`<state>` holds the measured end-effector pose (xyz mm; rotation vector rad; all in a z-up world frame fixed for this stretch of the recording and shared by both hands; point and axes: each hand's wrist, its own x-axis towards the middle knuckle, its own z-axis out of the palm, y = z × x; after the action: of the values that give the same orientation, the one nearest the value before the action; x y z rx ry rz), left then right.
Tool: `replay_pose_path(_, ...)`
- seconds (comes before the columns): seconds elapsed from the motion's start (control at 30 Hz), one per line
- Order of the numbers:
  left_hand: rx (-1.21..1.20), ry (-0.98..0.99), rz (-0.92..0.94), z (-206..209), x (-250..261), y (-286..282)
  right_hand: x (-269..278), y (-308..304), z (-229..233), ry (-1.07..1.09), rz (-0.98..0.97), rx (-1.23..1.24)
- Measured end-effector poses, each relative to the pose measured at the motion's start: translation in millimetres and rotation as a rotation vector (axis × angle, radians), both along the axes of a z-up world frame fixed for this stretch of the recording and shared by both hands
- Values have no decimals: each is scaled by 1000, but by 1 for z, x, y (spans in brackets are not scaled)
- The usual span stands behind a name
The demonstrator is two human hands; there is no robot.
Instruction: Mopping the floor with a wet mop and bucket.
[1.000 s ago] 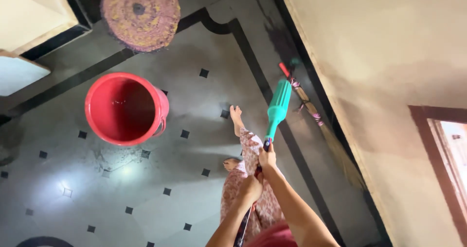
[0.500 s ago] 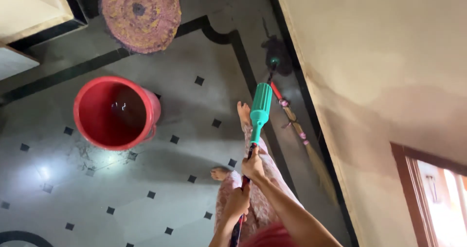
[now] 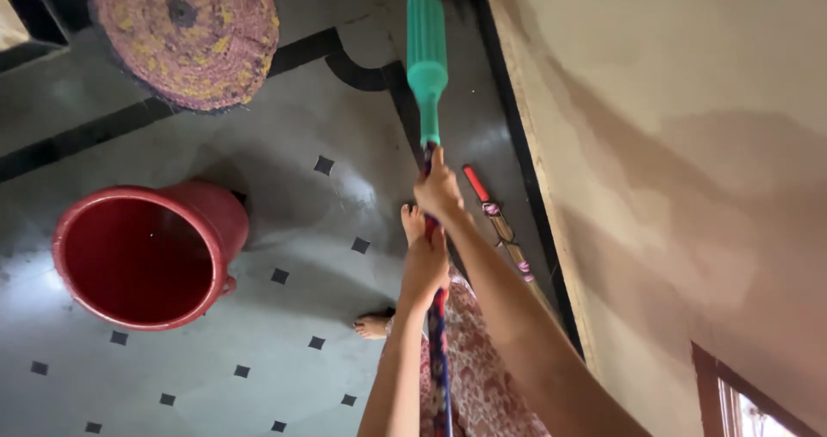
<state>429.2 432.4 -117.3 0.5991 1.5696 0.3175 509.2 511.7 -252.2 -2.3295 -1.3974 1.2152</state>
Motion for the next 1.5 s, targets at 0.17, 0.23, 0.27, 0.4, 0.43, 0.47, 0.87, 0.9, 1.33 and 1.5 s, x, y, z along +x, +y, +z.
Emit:
replay_pose_path(0.17, -66, 57, -6, 9, -26, 17, -8, -17, -63, 59, 131, -37)
replay_pose_path(0.23, -99, 63, 7, -27, -46, -19, -38, -28, -66, 45, 171, -17)
replay_pose_path(0.27, -152, 35, 8, -44, -49, -40, -43, -38, -66, 0, 199, -20)
replay_pose_path(0.4, -300, -139, 203, -3, -85, -137, -86, -151, -47, -364, 383, 566)
replay_pose_path(0.43, -401, -145, 229, 25, -96, -155, -99, -185, -30, -190, 328, 200)
replay_pose_path(0.47, -471, -151, 248, 46, -111, -160, -116, -201, -19, -18, 260, -134)
replay_pose_path(0.87, -483, 638, 786, 10, -152, -360, -243, -436, 143, 310, -11, -462)
replay_pose_path(0.9, -481, 639, 786, -30, -161, -388, -246, -420, 160, 312, -11, -460)
replay_pose_path(1.33, -337, 47, -26, 56, -207, -107, -210, -100, 122, 480, -347, -182)
replay_pose_path(1.5, -320, -123, 54, 12, -146, 63, -144, 63, 38, 202, -187, -6)
